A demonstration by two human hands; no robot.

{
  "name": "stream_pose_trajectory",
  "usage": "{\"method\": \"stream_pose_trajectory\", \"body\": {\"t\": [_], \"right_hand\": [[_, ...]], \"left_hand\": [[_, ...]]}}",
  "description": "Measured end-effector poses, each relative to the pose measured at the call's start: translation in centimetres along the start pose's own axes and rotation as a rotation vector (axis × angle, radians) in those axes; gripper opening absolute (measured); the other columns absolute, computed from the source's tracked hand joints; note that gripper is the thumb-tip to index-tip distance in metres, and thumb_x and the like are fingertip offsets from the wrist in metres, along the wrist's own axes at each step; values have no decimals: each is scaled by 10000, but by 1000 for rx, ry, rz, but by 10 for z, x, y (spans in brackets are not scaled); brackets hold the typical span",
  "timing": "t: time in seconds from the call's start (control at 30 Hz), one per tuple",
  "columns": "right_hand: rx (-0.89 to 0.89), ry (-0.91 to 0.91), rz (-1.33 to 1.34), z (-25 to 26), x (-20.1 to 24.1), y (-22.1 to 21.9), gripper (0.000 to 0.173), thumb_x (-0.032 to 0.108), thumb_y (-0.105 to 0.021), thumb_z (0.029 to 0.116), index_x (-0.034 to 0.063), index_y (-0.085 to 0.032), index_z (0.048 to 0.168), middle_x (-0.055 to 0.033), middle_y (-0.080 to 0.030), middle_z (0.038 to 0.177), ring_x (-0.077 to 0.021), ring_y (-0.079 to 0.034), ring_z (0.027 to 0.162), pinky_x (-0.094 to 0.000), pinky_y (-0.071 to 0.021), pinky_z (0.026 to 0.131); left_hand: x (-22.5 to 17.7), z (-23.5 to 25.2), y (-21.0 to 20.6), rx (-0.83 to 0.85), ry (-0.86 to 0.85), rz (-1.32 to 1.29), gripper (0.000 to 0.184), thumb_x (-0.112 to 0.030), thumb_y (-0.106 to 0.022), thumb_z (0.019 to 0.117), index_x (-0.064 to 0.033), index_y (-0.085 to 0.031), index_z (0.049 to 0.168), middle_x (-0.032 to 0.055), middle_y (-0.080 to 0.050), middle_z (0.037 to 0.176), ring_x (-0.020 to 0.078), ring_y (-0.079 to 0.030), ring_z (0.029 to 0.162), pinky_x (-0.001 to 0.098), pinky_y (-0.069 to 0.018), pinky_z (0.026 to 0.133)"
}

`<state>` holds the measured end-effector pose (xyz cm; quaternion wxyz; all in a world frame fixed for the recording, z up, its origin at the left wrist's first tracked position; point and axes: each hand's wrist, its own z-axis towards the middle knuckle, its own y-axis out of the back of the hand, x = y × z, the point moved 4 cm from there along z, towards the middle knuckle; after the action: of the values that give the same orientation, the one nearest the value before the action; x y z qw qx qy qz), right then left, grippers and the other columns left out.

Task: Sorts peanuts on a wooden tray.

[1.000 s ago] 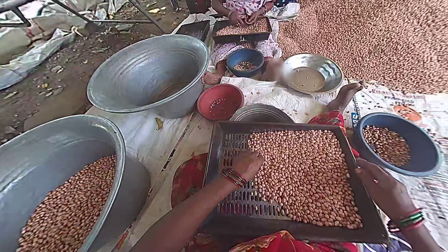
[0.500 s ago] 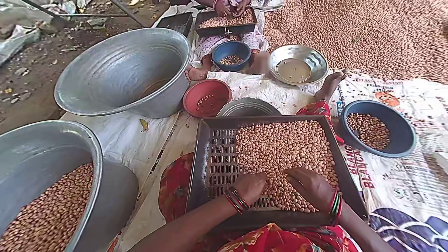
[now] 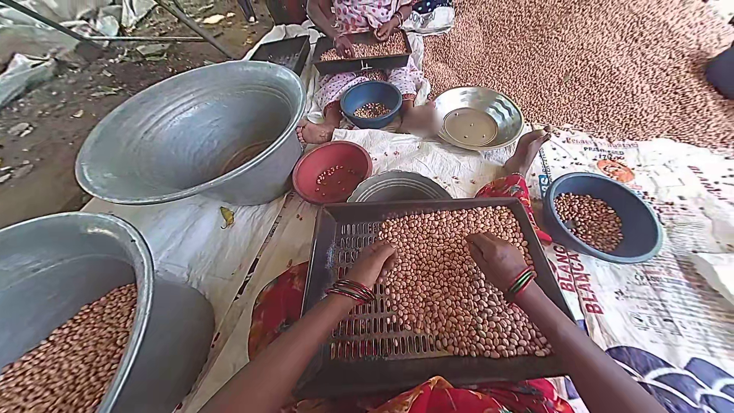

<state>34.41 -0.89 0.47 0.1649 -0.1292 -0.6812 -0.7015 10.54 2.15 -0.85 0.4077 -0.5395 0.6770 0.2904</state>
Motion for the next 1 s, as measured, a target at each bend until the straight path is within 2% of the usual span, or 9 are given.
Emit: {"method": "stream_pose_trajectory", "body": {"t": [0.1,0.23,0.4,0.47,0.57,0.67,0.87,0.93,1.0], "right_hand": [[406,-225,-176,19,5,-5,389,199,-425,1098,12,-581,1402,-282,-675,1252,-486,-651,1155,-650,-454,966],[401,-272,-190,18,6,-7,385,223,-418,1102,-30,-599,1331,-300,-700,1153,-491,-672,1104,-644,-466,933],[468,70,164,-2,55,-1,344,202,-528,1065,-67,-661,1233,-256,-701,896,-428,-676,808,-601,-507,777],[428,271,221,-7,80,-3,363,219,-563,1044,-59,-677,1247,-225,-710,868,-393,-683,759,-580,-528,742],[196,331,184,23,81,-5,339,166,-548,1029,-84,-696,1205,-268,-731,1018,-441,-719,941,-598,-544,854],[339,85,44,75,68,-15,398,213,-454,1097,-8,-601,1394,-246,-620,1383,-446,-548,1325,-627,-366,1104],[711,313,-53,12,138,-82,435,174,-516,1056,142,-546,1488,-253,-425,1573,-536,-444,1374,-711,-387,1021],[642,460,41,-24,145,-86,379,116,-541,1035,136,-641,1400,-239,-535,1495,-517,-540,1307,-680,-468,971],[335,559,138,-33,130,-80,267,38,-617,950,74,-756,1175,-234,-704,1244,-489,-690,1076,-640,-560,809]], "left_hand": [[8,1,-7,22,76,61,305,-170,-395,1120,-48,-557,892,-74,-393,545,5,-330,400,150,-282,401],[24,-6,-24,147,232,127,306,-232,-379,1130,-28,-587,1036,-59,-402,586,22,-345,421,161,-299,417],[41,-11,-42,287,384,96,588,-462,-182,1130,-44,-593,1183,-14,-548,660,73,-466,465,221,-401,459],[35,-15,-42,247,409,46,554,-465,-193,1129,-72,-578,1072,-7,-554,666,70,-447,460,217,-373,447],[21,-14,-23,130,300,-28,452,-358,-316,1135,-118,-504,802,-67,-412,542,9,-310,390,157,-262,388],[-3,-17,14,-56,165,-151,400,-307,-338,1136,-115,-482,816,-84,-358,521,-1,-287,376,151,-248,375],[-27,-19,72,-283,1,-127,273,-209,-388,1125,-61,-549,963,-64,-412,545,6,-341,383,142,-290,377],[-30,-22,78,-277,15,-95,216,-190,-403,1121,-48,-554,1063,-19,-524,651,24,-436,438,150,-346,400],[-32,-23,79,-248,21,-42,190,-175,-424,1116,-38,-556,1114,-10,-557,713,26,-475,480,151,-376,431]]}}
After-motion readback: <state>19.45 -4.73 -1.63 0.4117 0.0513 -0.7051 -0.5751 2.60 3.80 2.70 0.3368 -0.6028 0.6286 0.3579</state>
